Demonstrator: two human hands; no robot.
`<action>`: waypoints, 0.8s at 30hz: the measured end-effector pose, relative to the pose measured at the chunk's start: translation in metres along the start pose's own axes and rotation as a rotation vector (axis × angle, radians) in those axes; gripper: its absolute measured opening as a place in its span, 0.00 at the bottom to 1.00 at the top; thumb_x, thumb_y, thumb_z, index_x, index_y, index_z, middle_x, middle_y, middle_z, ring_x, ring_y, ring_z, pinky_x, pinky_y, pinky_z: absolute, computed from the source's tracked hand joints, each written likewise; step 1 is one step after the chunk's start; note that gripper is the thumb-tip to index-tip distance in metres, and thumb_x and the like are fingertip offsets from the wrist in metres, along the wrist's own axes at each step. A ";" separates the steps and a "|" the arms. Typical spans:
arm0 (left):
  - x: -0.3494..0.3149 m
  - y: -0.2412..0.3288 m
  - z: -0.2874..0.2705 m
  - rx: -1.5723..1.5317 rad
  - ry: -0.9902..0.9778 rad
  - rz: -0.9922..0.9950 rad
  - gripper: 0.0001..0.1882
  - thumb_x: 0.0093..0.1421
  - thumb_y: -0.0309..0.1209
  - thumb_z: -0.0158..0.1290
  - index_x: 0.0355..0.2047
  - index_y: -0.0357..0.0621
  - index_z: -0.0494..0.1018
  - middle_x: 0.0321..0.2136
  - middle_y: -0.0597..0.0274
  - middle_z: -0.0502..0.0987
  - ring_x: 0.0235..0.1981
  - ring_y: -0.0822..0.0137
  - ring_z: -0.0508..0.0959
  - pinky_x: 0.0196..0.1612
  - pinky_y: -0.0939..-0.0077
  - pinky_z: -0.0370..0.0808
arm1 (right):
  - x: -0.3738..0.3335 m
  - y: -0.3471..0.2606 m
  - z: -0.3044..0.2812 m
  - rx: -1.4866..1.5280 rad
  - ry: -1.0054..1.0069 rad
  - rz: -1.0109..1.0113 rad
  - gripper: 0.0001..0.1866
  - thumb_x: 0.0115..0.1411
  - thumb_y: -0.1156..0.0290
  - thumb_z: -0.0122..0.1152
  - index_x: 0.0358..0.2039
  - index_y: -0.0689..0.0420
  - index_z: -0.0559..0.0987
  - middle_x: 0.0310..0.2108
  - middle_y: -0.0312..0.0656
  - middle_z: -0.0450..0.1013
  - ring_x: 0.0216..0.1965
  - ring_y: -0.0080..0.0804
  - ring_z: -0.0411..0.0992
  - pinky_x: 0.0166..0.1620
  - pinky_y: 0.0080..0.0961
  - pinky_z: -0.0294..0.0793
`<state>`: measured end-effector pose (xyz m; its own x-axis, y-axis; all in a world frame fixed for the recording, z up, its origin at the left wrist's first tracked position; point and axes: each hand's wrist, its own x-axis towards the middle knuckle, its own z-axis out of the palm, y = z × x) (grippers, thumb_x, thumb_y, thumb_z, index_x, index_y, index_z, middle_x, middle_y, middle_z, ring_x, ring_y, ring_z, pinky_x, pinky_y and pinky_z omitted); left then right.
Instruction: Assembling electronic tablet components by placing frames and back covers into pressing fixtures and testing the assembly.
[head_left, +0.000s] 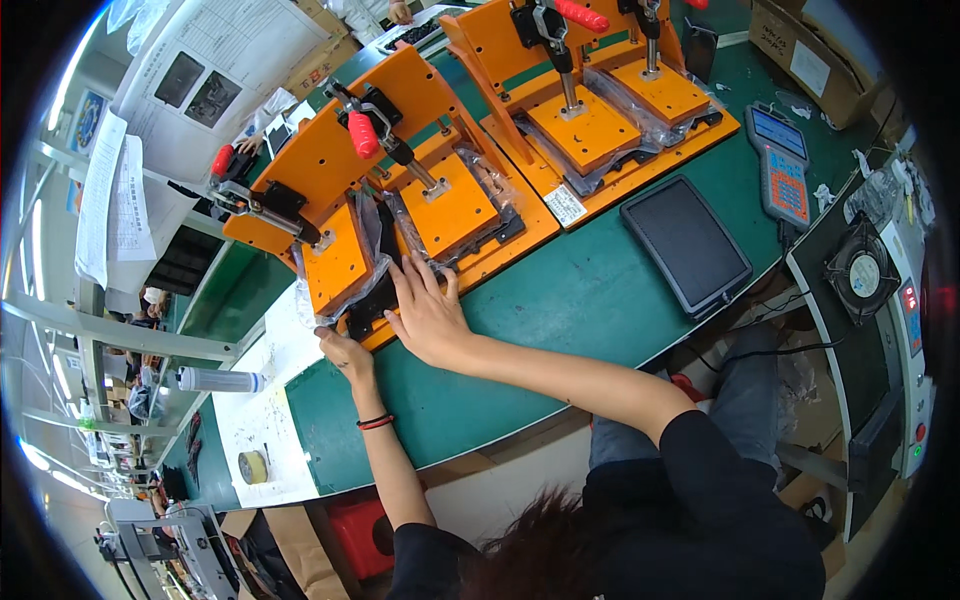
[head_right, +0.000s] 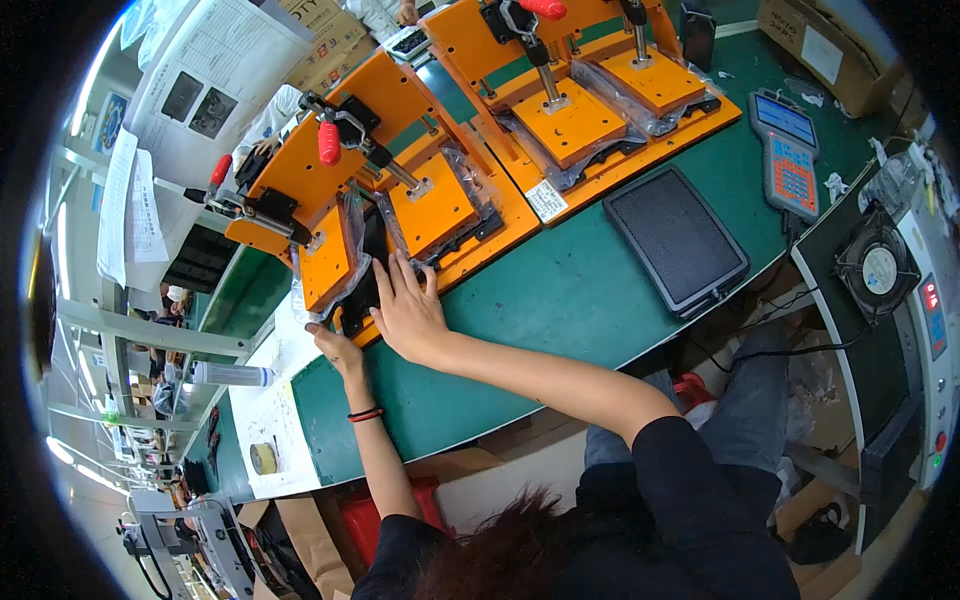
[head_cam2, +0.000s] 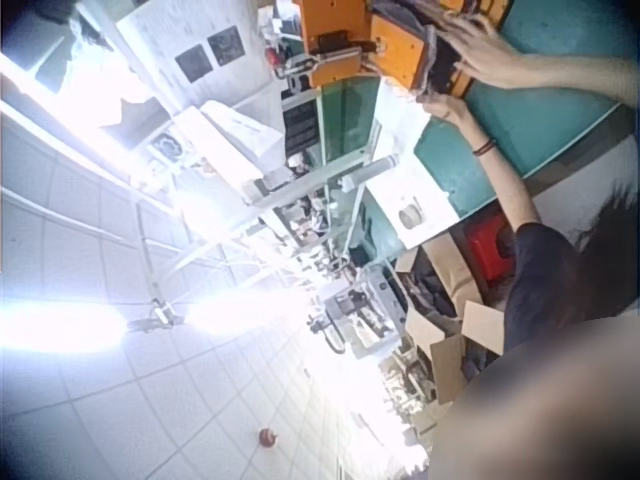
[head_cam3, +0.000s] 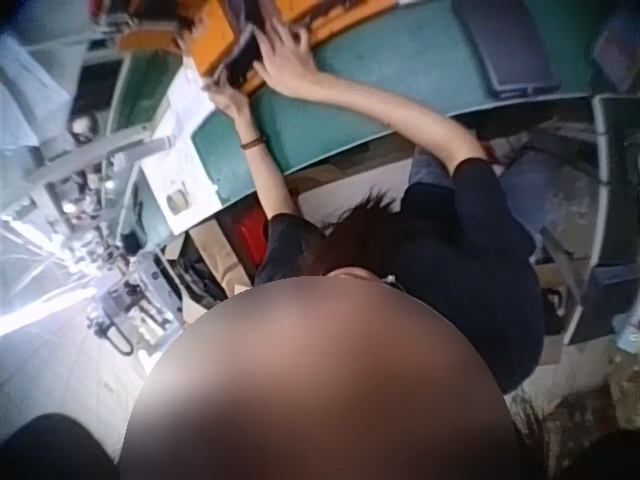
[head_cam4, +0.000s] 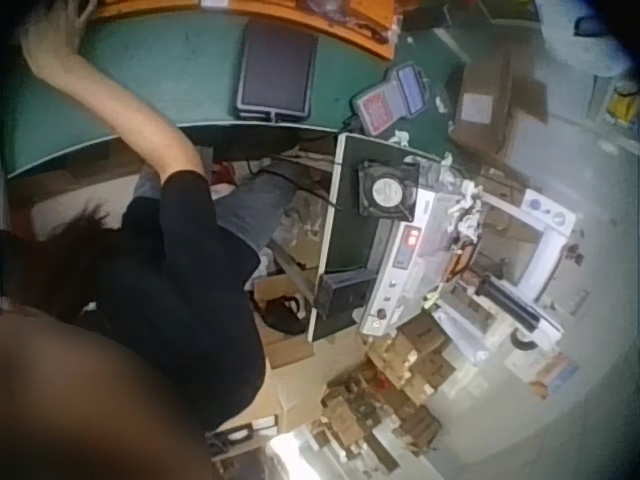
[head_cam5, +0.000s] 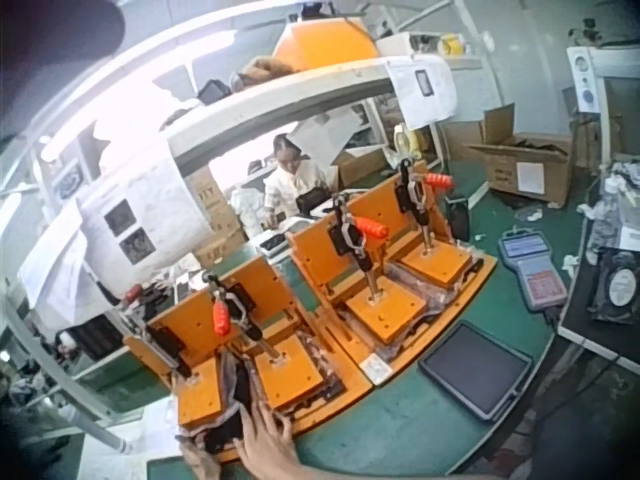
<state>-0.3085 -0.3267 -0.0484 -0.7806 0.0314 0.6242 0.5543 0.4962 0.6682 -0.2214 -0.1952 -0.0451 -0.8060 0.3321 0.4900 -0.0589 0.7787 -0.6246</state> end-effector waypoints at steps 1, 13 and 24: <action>-0.001 0.006 0.000 -0.045 0.045 0.016 0.44 0.64 0.56 0.16 0.36 0.24 0.70 0.28 0.48 0.77 0.28 0.60 0.74 0.33 0.68 0.68 | -0.001 0.001 0.000 -0.091 -0.029 -0.026 0.34 0.59 0.57 0.48 0.59 0.66 0.53 0.60 0.56 0.52 0.65 0.44 0.40 0.56 0.49 0.43; -0.002 0.006 -0.001 -0.003 0.050 -0.078 0.39 0.65 0.55 0.20 0.29 0.29 0.67 0.21 0.57 0.70 0.23 0.69 0.63 0.26 0.73 0.60 | 0.033 -0.001 -0.011 -0.300 -0.337 0.084 0.39 0.61 0.44 0.38 0.61 0.63 0.55 0.64 0.45 0.49 0.67 0.38 0.33 0.58 0.54 0.42; 0.001 -0.001 0.001 -0.245 0.095 -0.167 0.37 0.66 0.54 0.22 0.36 0.28 0.67 0.30 0.54 0.73 0.30 0.66 0.71 0.33 0.74 0.69 | 0.039 -0.012 -0.007 -0.317 -0.407 0.165 0.38 0.62 0.44 0.36 0.62 0.63 0.54 0.65 0.47 0.46 0.67 0.41 0.28 0.58 0.55 0.38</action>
<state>-0.3097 -0.3261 -0.0487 -0.8427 -0.1197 0.5250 0.4828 0.2635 0.8351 -0.2482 -0.1880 -0.0147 -0.9562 0.2797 0.0868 0.2176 0.8770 -0.4285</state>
